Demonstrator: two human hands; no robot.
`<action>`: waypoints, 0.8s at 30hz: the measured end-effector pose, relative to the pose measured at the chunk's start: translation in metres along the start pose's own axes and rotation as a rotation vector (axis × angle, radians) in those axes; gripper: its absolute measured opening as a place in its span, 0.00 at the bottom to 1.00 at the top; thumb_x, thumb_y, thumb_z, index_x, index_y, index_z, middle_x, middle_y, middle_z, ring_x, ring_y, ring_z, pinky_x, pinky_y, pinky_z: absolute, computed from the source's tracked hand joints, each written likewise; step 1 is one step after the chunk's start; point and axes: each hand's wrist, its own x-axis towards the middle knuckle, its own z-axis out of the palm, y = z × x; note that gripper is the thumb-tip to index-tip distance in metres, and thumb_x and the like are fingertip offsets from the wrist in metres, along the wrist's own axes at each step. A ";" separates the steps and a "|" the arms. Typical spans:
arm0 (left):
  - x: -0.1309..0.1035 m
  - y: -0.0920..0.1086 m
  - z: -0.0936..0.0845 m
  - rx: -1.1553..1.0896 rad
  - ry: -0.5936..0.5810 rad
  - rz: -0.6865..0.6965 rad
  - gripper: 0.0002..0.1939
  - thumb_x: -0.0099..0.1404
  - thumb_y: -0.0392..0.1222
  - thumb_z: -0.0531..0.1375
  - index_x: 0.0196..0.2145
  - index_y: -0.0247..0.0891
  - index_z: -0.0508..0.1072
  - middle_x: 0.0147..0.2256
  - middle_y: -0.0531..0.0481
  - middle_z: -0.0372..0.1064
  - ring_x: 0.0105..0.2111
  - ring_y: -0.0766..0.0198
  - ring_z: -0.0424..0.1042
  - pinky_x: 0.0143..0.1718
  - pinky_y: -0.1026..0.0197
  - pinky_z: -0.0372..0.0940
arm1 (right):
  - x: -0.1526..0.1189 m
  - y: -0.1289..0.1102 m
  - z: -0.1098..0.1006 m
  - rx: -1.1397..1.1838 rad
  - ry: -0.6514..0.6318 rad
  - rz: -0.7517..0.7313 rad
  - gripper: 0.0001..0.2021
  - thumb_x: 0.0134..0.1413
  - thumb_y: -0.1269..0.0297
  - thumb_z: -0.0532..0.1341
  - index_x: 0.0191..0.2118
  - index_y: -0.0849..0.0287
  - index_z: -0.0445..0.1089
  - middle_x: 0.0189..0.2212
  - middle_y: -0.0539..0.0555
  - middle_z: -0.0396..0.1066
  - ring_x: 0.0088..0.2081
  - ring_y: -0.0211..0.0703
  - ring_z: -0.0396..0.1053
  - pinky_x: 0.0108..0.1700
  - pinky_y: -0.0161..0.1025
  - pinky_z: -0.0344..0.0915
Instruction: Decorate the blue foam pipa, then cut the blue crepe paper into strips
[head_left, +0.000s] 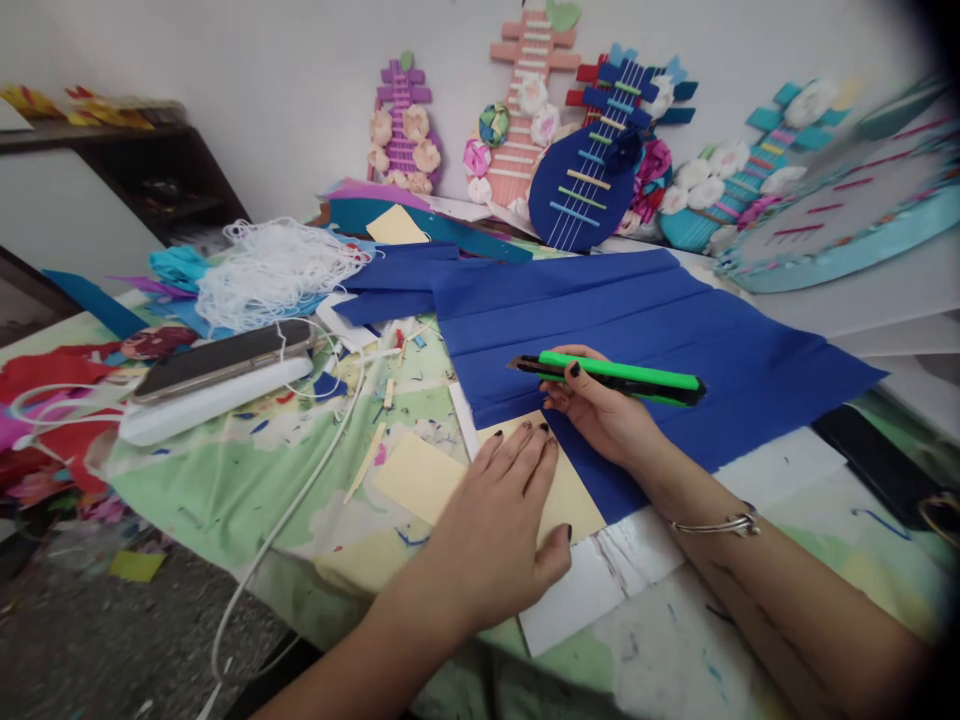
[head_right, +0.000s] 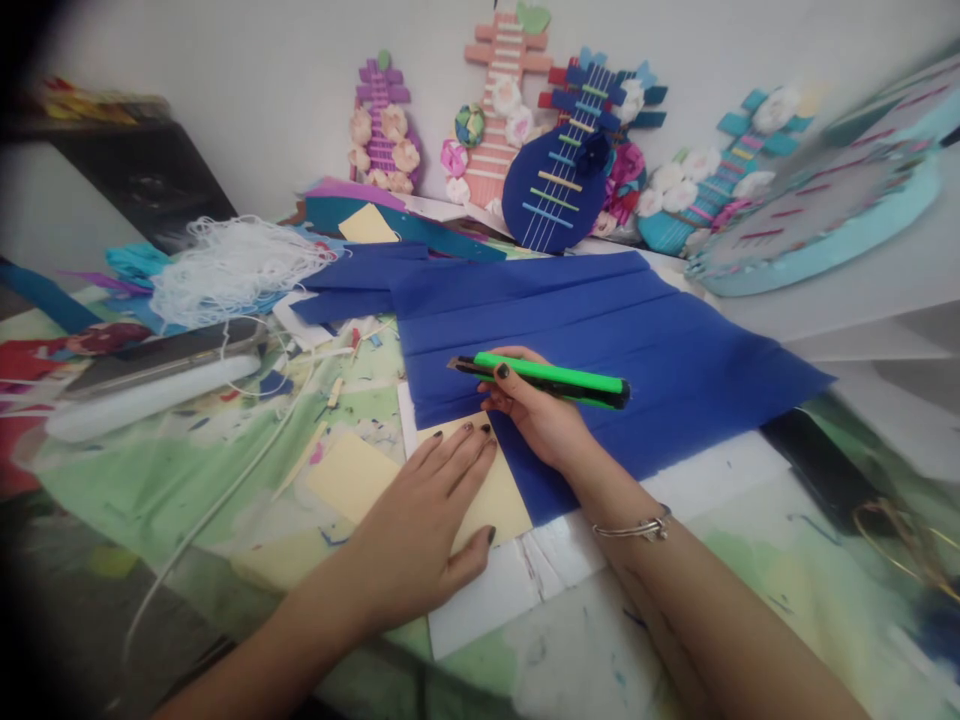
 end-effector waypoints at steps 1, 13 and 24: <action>0.000 0.000 0.000 -0.002 0.001 0.000 0.34 0.67 0.52 0.47 0.65 0.30 0.49 0.66 0.39 0.43 0.66 0.52 0.39 0.65 0.48 0.41 | 0.000 0.000 0.000 0.009 0.009 0.008 0.12 0.48 0.58 0.68 0.39 0.51 0.70 0.34 0.48 0.72 0.34 0.36 0.71 0.36 0.34 0.69; 0.003 0.007 -0.002 0.047 -0.038 -0.027 0.35 0.67 0.52 0.45 0.64 0.25 0.49 0.66 0.37 0.42 0.66 0.52 0.39 0.65 0.51 0.41 | -0.002 -0.002 0.000 -0.151 0.012 0.004 0.12 0.41 0.65 0.71 0.35 0.55 0.73 0.26 0.48 0.69 0.23 0.32 0.63 0.24 0.32 0.63; 0.010 -0.014 -0.028 -0.064 -0.054 0.082 0.31 0.66 0.48 0.54 0.61 0.28 0.57 0.62 0.39 0.55 0.63 0.54 0.51 0.64 0.54 0.47 | -0.003 -0.002 0.002 -0.235 -0.130 -0.028 0.18 0.54 0.60 0.64 0.51 0.53 0.70 0.27 0.50 0.71 0.27 0.36 0.64 0.31 0.36 0.65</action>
